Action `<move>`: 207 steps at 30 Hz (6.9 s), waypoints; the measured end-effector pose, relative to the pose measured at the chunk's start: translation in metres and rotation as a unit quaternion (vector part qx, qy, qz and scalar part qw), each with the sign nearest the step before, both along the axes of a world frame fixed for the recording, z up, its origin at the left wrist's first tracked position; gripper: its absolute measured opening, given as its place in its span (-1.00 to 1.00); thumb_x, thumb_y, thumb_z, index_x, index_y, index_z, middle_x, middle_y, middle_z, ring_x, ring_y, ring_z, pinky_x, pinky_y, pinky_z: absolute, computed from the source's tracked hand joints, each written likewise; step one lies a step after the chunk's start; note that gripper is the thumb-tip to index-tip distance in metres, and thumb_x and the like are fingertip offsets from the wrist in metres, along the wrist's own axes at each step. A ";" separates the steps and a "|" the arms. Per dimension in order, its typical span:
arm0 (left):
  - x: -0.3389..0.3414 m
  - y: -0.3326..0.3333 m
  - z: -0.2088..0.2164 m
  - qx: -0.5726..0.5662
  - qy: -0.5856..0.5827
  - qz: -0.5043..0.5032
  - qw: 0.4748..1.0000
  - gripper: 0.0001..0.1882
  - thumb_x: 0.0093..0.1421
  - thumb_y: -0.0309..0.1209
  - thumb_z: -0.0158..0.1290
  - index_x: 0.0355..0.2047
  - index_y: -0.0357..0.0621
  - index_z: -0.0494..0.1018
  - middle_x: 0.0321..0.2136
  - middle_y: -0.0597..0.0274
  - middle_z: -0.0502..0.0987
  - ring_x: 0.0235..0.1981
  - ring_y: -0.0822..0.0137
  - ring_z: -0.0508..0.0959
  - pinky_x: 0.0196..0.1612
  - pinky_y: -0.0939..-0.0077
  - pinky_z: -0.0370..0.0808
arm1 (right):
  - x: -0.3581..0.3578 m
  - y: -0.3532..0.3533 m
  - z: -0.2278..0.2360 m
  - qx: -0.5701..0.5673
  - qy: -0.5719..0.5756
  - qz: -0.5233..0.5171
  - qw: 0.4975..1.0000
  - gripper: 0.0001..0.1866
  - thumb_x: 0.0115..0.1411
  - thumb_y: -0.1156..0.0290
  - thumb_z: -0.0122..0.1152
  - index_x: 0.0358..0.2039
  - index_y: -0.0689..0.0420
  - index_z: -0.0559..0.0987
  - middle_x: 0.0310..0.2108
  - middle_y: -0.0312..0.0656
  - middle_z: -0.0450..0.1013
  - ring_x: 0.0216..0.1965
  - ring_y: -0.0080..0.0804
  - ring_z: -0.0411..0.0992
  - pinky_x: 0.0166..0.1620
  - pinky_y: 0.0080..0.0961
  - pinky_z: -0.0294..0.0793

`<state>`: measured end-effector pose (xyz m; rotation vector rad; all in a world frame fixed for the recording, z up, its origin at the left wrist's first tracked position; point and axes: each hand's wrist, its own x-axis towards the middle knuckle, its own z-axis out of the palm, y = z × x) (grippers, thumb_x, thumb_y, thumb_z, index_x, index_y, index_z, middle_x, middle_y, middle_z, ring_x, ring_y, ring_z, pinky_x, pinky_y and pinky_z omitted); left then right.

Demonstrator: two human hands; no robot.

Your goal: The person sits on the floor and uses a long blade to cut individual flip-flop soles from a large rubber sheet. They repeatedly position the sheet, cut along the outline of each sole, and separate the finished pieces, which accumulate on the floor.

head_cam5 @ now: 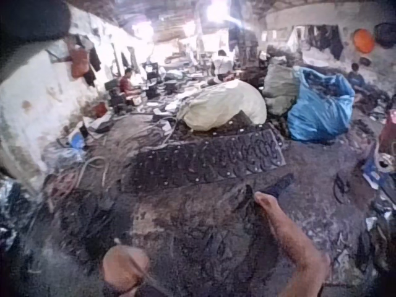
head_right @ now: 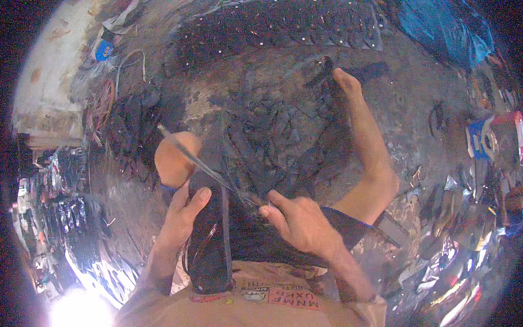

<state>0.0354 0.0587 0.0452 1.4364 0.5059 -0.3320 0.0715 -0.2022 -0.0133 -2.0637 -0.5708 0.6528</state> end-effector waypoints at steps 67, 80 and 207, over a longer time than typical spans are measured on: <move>0.184 0.308 -0.309 0.778 -0.106 -0.217 0.580 -0.20 0.32 -0.10 0.13 0.52 0.17 0.13 0.52 0.09 0.13 0.55 -0.11 0.05 0.54 -0.17 -0.04 | 0.023 -0.027 -0.161 0.110 0.296 -0.493 0.810 -0.38 0.45 -0.33 -0.07 -0.24 0.07 0.41 -0.60 -0.30 0.26 -0.66 -0.48 0.22 -0.56 -0.45 0.26; 0.401 0.323 -0.354 0.145 0.022 0.298 0.943 -0.51 0.29 -0.27 0.18 0.20 -0.13 0.45 0.03 -0.09 0.58 0.10 -0.07 0.56 0.12 -0.14 0.48 | 0.069 -0.034 -0.065 0.185 0.126 -0.756 0.615 -0.45 0.41 -0.36 -0.01 -0.19 -0.08 0.44 -0.64 -0.42 0.17 -0.68 -0.52 0.11 -0.59 -0.51 0.12; 0.237 -0.180 -0.182 0.364 -0.470 -0.107 0.797 -0.17 0.23 -0.47 0.05 0.44 -0.49 -0.02 0.42 -0.47 0.05 0.42 -0.26 0.17 0.43 -0.02 0.16 | -0.287 -0.182 -0.207 -0.387 -0.017 -0.685 0.617 -0.41 0.21 0.53 0.30 0.26 -0.15 0.57 0.07 0.03 0.42 0.11 0.11 0.44 0.10 -0.02 0.54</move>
